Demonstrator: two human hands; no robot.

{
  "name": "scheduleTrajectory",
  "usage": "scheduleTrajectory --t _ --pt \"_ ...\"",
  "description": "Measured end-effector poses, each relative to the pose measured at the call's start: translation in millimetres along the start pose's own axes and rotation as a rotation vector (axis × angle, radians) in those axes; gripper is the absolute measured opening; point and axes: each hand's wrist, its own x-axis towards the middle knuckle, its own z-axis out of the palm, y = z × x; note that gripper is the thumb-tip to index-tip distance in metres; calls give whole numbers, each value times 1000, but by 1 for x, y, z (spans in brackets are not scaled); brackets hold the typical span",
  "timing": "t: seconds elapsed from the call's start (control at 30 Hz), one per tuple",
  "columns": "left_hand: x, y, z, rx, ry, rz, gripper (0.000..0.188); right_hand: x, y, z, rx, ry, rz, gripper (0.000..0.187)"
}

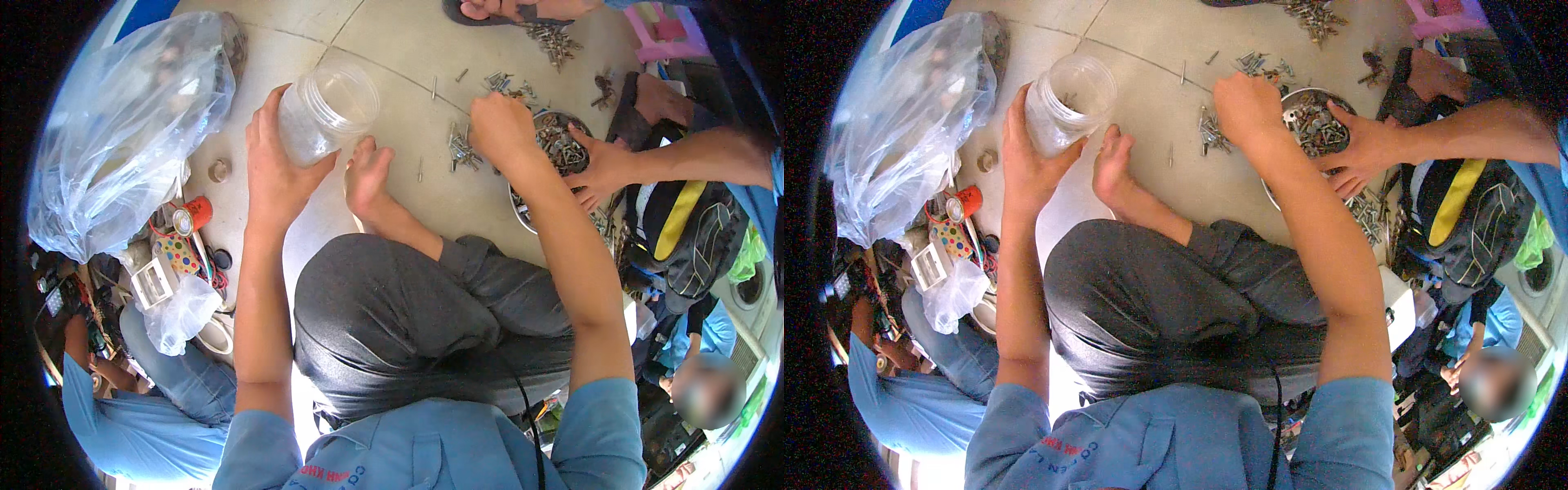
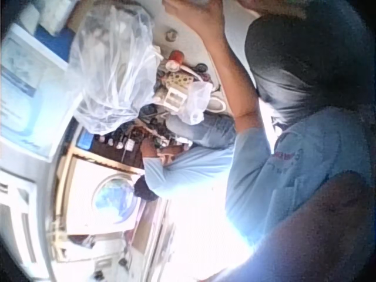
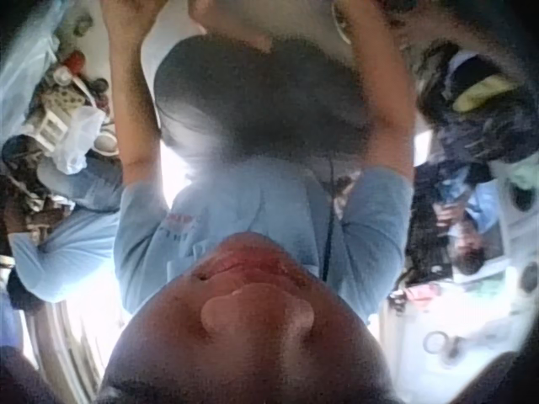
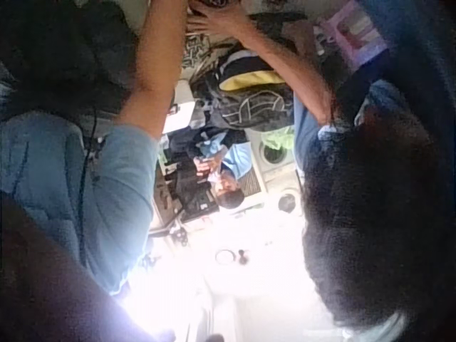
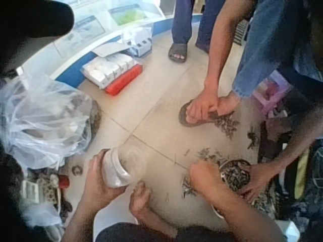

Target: The person sits on the floor and sorts small metal screws from a pile into a clear plastic container. They pick up screws one by one or in small handfuls and place them into the container.

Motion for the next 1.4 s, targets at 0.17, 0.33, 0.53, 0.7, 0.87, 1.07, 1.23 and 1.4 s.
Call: scheduleTrajectory --t 0.17,0.33,0.53,0.7,0.87,1.07,1.23,1.4 --pt "-1 3 0 34 12 -10 94 -7 -4 4 37 18 93 14" --pt "0 3 0 35 17 9 94 -9 1 1 127 59 144 15" --pt "0 7 0 51 -13 13 94 -15 -26 -58 636 389 67 28" --pt "6 8 -1 77 -84 15 99 -10 -47 -85 1032 319 47 21" --pt "1 5 0 61 -25 4 98 -11 -14 -59 1485 107 131 21" --pt "-2 -2 1 23 8 16 97 -22 14 -37 1066 291 182 27" --pt "-1 -1 -1 25 9 35 97 -34 18 -31 828 333 232 29" --pt "-1 2 -2 24 10 35 96 -34 -3 -36 1058 482 95 24"
